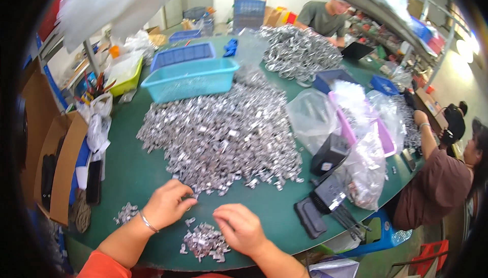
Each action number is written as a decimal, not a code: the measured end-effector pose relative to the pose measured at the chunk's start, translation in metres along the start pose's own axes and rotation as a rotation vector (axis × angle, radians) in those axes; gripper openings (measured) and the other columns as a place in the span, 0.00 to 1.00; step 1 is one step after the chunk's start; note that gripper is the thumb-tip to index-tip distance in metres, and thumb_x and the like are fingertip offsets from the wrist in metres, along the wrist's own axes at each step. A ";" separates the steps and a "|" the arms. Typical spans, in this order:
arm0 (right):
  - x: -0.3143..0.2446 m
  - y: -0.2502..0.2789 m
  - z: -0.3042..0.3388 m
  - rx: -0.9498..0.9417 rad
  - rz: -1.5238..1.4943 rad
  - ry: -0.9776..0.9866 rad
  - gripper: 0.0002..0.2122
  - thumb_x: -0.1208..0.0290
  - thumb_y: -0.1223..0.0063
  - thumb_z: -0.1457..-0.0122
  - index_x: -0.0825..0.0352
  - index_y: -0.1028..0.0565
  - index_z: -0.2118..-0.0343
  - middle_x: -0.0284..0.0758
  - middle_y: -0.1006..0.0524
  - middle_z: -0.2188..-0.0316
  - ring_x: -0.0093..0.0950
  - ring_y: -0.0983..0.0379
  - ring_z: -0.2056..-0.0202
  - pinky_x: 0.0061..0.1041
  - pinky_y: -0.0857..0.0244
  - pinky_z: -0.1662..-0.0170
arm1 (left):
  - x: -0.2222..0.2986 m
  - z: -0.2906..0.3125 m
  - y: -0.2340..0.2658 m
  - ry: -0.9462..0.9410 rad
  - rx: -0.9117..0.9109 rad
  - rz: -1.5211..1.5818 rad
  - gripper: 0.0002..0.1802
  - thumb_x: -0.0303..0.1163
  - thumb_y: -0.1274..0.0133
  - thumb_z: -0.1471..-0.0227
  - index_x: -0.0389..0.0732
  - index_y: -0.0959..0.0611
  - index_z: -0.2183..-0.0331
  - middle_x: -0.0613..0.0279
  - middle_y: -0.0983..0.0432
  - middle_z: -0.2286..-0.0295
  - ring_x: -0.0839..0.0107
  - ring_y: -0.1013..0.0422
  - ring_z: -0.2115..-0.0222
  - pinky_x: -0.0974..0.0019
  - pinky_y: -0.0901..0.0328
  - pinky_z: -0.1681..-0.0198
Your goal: The person puts down a phone and sorts metal brackets by hand, picking pieces from the table and organizing them into separate piles.
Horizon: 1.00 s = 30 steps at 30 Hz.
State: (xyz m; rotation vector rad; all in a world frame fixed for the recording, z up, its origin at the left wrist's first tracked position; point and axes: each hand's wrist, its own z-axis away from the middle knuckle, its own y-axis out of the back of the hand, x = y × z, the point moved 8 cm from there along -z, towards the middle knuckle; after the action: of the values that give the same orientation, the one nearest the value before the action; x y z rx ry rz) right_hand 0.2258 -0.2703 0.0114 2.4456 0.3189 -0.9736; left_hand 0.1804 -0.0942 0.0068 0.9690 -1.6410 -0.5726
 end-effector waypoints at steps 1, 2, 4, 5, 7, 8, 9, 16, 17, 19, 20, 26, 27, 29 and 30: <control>0.001 0.000 0.000 0.004 -0.012 -0.015 0.08 0.83 0.40 0.53 0.69 0.23 0.69 0.39 0.22 0.69 0.35 0.24 0.68 0.28 0.29 0.64 | -0.002 -0.005 -0.013 -0.004 -0.038 -0.022 0.10 0.31 0.38 0.57 0.39 0.21 0.71 0.54 0.29 0.74 0.53 0.29 0.71 0.58 0.32 0.68; 0.001 0.000 0.001 0.006 -0.025 -0.033 0.07 0.83 0.40 0.53 0.69 0.23 0.69 0.39 0.22 0.69 0.35 0.24 0.68 0.28 0.29 0.64 | -0.005 -0.009 -0.025 -0.005 -0.078 -0.044 0.10 0.31 0.38 0.57 0.39 0.21 0.72 0.54 0.29 0.74 0.52 0.29 0.72 0.57 0.32 0.69; -0.002 0.002 0.004 0.014 -0.041 -0.022 0.07 0.83 0.40 0.52 0.69 0.23 0.69 0.39 0.22 0.69 0.36 0.24 0.67 0.28 0.29 0.64 | -0.008 -0.006 -0.033 -0.137 -0.038 -0.086 0.08 0.30 0.39 0.57 0.39 0.21 0.74 0.53 0.30 0.75 0.51 0.29 0.72 0.56 0.32 0.69; -0.007 -0.001 0.003 0.009 -0.052 -0.016 0.07 0.82 0.41 0.52 0.69 0.23 0.68 0.39 0.22 0.69 0.35 0.24 0.67 0.28 0.29 0.64 | -0.013 0.000 -0.029 -0.109 -0.025 -0.085 0.07 0.28 0.39 0.57 0.39 0.21 0.73 0.53 0.29 0.75 0.52 0.29 0.73 0.57 0.32 0.69; -0.007 -0.002 0.004 0.007 -0.063 -0.010 0.07 0.82 0.41 0.51 0.69 0.23 0.68 0.38 0.23 0.69 0.35 0.25 0.67 0.27 0.30 0.63 | -0.007 -0.002 -0.024 -0.109 -0.024 -0.076 0.06 0.26 0.40 0.57 0.38 0.20 0.73 0.53 0.29 0.75 0.53 0.29 0.73 0.59 0.32 0.69; -0.006 -0.004 0.005 0.002 -0.075 -0.016 0.07 0.82 0.41 0.51 0.69 0.23 0.68 0.38 0.23 0.69 0.35 0.25 0.67 0.27 0.30 0.63 | -0.008 0.000 -0.020 0.004 -0.068 0.040 0.04 0.25 0.41 0.55 0.37 0.19 0.72 0.54 0.27 0.74 0.56 0.27 0.73 0.61 0.31 0.69; -0.002 -0.007 0.007 -0.028 -0.061 -0.042 0.09 0.82 0.41 0.51 0.68 0.24 0.66 0.39 0.23 0.67 0.37 0.25 0.65 0.28 0.30 0.61 | -0.013 0.002 -0.022 0.123 -0.116 0.157 0.03 0.23 0.42 0.54 0.36 0.19 0.71 0.56 0.25 0.74 0.59 0.26 0.72 0.64 0.30 0.68; 0.007 -0.005 -0.002 -0.059 0.069 -0.121 0.10 0.79 0.37 0.54 0.68 0.22 0.66 0.38 0.21 0.70 0.35 0.24 0.68 0.28 0.30 0.65 | -0.009 0.033 -0.068 0.723 -0.107 1.547 0.10 0.22 0.45 0.49 0.27 0.23 0.64 0.51 0.23 0.67 0.64 0.25 0.68 0.66 0.28 0.61; 0.008 0.001 -0.002 -0.032 0.072 -0.123 0.09 0.80 0.37 0.54 0.69 0.23 0.68 0.38 0.22 0.71 0.35 0.25 0.70 0.29 0.31 0.66 | -0.007 0.028 -0.076 0.706 -0.155 1.588 0.09 0.23 0.45 0.48 0.28 0.22 0.64 0.51 0.23 0.67 0.65 0.25 0.68 0.65 0.28 0.62; 0.010 -0.002 -0.004 -0.040 0.019 -0.146 0.09 0.81 0.37 0.55 0.68 0.23 0.69 0.38 0.22 0.72 0.33 0.25 0.71 0.27 0.31 0.68 | -0.008 0.032 -0.077 0.672 -0.171 1.652 0.09 0.24 0.44 0.48 0.30 0.21 0.64 0.52 0.23 0.67 0.66 0.25 0.68 0.65 0.28 0.62; 0.010 -0.004 -0.005 -0.040 0.005 -0.157 0.09 0.82 0.37 0.55 0.69 0.22 0.69 0.38 0.22 0.72 0.33 0.25 0.71 0.26 0.31 0.68 | -0.007 0.031 -0.077 0.643 -0.185 1.685 0.09 0.24 0.44 0.48 0.31 0.20 0.64 0.53 0.23 0.67 0.66 0.25 0.68 0.66 0.28 0.62; 0.009 -0.009 -0.002 -0.057 0.042 -0.167 0.09 0.82 0.37 0.55 0.68 0.22 0.68 0.36 0.22 0.74 0.32 0.25 0.73 0.26 0.32 0.69 | -0.011 0.035 -0.076 0.566 -0.196 1.680 0.08 0.22 0.48 0.45 0.30 0.21 0.62 0.54 0.22 0.67 0.68 0.24 0.66 0.68 0.28 0.60; 0.008 -0.010 -0.002 -0.068 0.048 -0.135 0.08 0.84 0.38 0.54 0.70 0.22 0.69 0.37 0.22 0.74 0.30 0.25 0.73 0.24 0.33 0.70 | -0.010 0.035 -0.076 0.553 -0.196 1.655 0.08 0.22 0.48 0.45 0.30 0.21 0.62 0.54 0.21 0.67 0.69 0.24 0.66 0.69 0.28 0.60; 0.008 -0.010 -0.001 -0.075 0.058 -0.126 0.08 0.84 0.38 0.54 0.70 0.22 0.69 0.37 0.22 0.74 0.30 0.26 0.74 0.24 0.33 0.70 | -0.009 0.036 -0.076 0.593 -0.193 1.620 0.08 0.22 0.47 0.46 0.30 0.20 0.63 0.54 0.22 0.67 0.69 0.25 0.67 0.68 0.28 0.62; 0.007 -0.010 0.000 -0.078 0.070 -0.110 0.08 0.84 0.38 0.54 0.70 0.22 0.70 0.36 0.22 0.74 0.30 0.26 0.74 0.24 0.34 0.70 | -0.010 0.037 -0.076 0.625 -0.191 1.582 0.07 0.23 0.45 0.47 0.30 0.20 0.65 0.54 0.23 0.68 0.68 0.26 0.68 0.66 0.29 0.63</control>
State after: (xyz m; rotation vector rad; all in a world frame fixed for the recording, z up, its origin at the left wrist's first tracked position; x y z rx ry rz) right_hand 0.2270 -0.2612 0.0031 2.3075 0.2276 -1.0414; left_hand 0.1687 -0.1317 -0.0685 -0.4245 -1.2411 0.6038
